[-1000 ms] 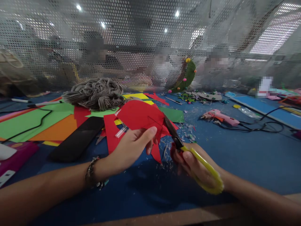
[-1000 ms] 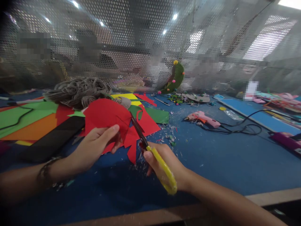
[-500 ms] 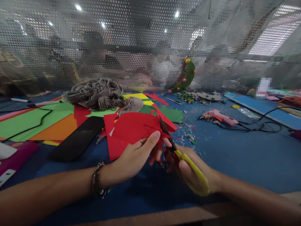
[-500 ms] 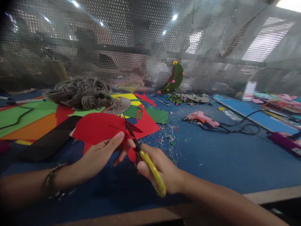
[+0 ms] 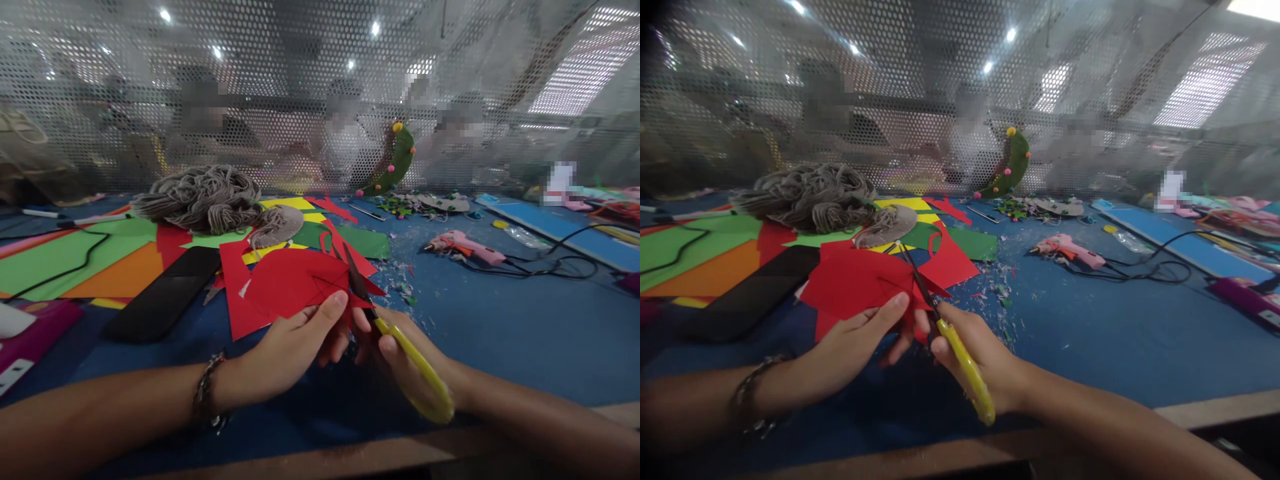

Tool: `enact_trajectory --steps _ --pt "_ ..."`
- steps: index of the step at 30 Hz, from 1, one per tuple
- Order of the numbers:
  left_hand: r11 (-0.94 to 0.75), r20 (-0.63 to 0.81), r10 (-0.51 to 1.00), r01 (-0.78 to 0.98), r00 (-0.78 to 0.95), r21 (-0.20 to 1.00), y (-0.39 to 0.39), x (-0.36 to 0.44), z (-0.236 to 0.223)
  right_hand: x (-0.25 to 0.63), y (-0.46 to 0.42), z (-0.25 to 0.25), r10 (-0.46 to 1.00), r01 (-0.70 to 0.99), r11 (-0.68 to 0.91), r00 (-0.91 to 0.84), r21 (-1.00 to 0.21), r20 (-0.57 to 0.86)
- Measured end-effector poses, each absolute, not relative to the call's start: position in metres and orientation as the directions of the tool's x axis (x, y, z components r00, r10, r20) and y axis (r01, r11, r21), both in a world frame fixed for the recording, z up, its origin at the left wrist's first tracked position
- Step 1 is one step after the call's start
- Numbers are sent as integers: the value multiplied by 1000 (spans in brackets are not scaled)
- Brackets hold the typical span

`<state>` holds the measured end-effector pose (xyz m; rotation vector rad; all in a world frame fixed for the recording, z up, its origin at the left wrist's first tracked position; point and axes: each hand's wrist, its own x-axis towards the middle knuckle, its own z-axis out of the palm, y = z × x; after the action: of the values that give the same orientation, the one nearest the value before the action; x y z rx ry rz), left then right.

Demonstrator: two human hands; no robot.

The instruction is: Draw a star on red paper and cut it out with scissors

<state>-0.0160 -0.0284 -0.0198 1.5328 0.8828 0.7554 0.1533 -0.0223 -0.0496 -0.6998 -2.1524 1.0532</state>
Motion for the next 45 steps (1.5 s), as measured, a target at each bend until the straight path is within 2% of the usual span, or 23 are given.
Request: enact_trajectory --steps 5,15,22,29,36,45 --pt "-54 -33 860 154 510 987 -30 -17 -19 154 -22 -52 703 175 521 -643 -835 304" --pt "-65 13 861 86 509 994 -25 -18 -23 157 -20 -51 716 220 525 -637 -822 287" --pt "-30 -9 886 76 463 997 -28 -18 -20 156 -22 -45 672 154 578 -647 -802 360" --pt "-175 117 937 152 328 973 -22 -20 -17 160 -18 -50 731 211 540 -598 -814 330" --pt "-248 217 947 110 237 963 -15 -22 -9 162 -18 -46 736 245 520 -615 -819 283" --pt "-349 298 915 168 271 922 -11 -28 -6 166 -18 -39 692 213 519 -674 -828 260"
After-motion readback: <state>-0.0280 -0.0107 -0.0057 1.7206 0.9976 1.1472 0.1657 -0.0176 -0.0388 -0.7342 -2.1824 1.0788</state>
